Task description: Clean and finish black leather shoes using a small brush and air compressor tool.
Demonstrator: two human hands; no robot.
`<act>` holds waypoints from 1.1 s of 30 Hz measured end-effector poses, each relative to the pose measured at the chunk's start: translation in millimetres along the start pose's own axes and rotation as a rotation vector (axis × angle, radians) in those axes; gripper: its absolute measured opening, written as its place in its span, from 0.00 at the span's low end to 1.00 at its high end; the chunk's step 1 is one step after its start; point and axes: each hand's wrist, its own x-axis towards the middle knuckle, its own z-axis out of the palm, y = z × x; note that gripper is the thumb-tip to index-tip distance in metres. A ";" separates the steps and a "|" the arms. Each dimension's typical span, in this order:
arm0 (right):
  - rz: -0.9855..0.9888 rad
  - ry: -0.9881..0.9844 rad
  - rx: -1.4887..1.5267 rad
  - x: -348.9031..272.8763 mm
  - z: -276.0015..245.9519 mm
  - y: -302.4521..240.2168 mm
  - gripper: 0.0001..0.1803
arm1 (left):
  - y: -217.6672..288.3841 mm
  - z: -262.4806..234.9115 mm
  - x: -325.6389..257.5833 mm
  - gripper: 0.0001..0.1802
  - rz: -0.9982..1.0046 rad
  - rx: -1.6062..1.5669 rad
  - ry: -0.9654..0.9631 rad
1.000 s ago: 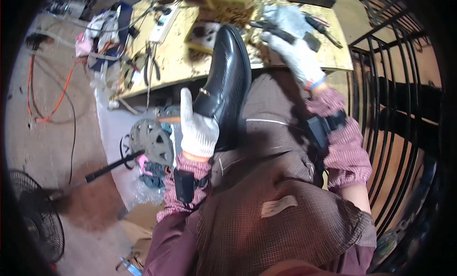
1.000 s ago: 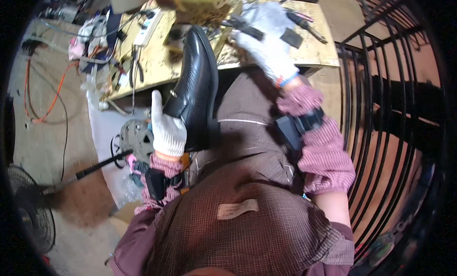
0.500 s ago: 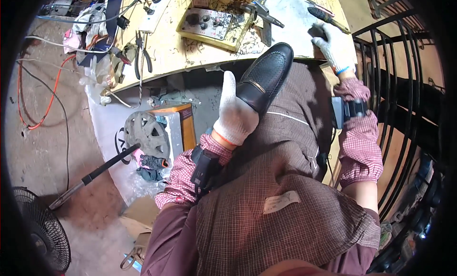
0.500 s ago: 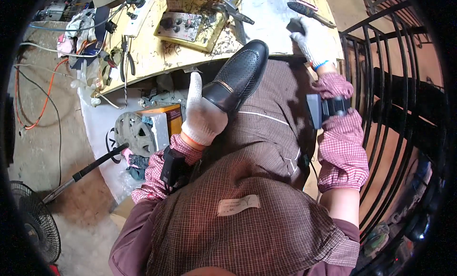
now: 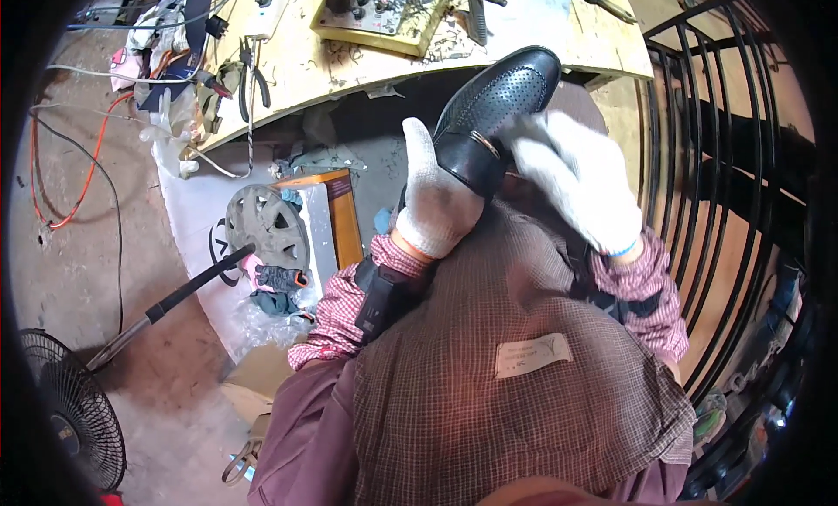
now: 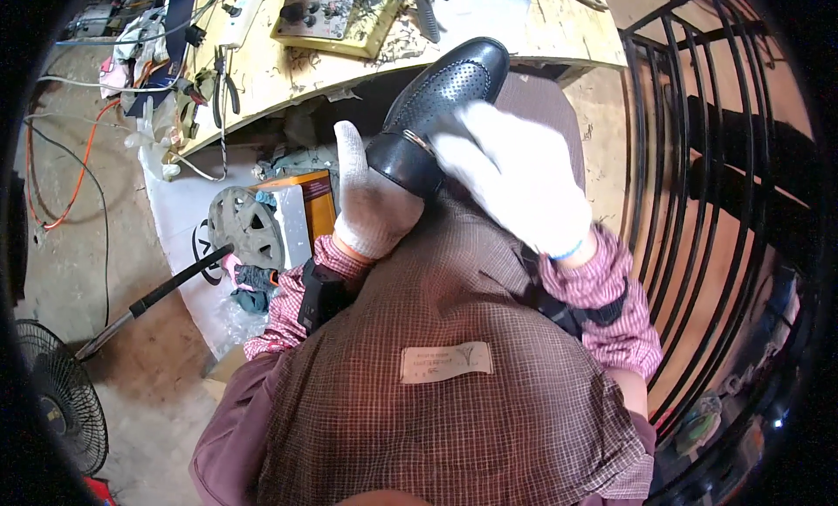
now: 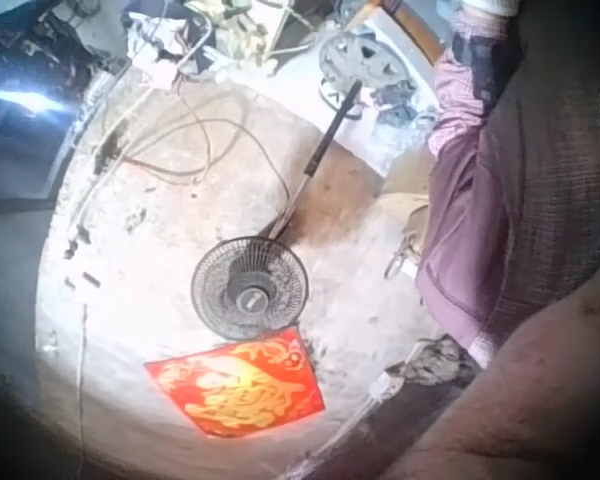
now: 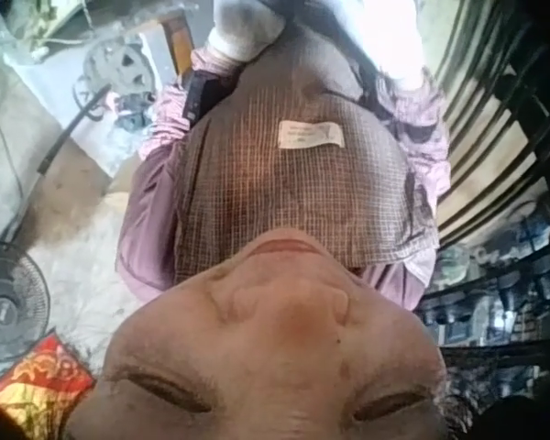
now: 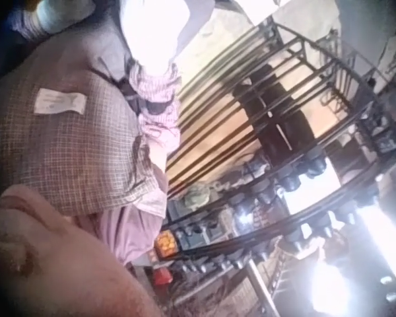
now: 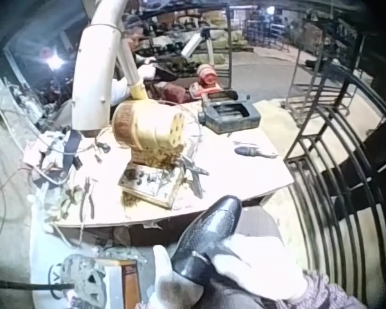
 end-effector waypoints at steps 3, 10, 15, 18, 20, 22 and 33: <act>-0.112 0.129 0.041 19.3 16.2 -5.7 0.15 | -5.8 14.8 -6.0 0.54 -0.072 0.113 0.087; 0.035 -0.105 0.098 -2.8 -16.4 -27.3 0.08 | -1.6 -17.5 -8.1 0.60 -0.093 -0.090 -0.029; 0.114 0.114 0.091 11.9 34.2 -28.7 0.09 | -1.5 15.9 -7.2 0.61 -0.077 0.160 0.238; 0.191 -0.342 0.261 -11.8 0.3 -32.4 0.11 | 7.8 10.3 -14.1 0.64 -0.032 0.013 0.213; -0.031 -0.090 0.146 -6.9 -16.2 -23.6 0.09 | 14.1 -6.3 -17.9 0.60 0.068 -0.237 -0.042; 0.210 0.042 0.040 24.5 -29.4 -20.7 0.10 | 13.7 13.7 -10.3 0.59 0.121 -0.134 0.144; 0.257 0.182 0.308 35.1 -7.4 -11.1 0.10 | 23.3 15.1 -14.0 0.56 0.186 -0.171 0.150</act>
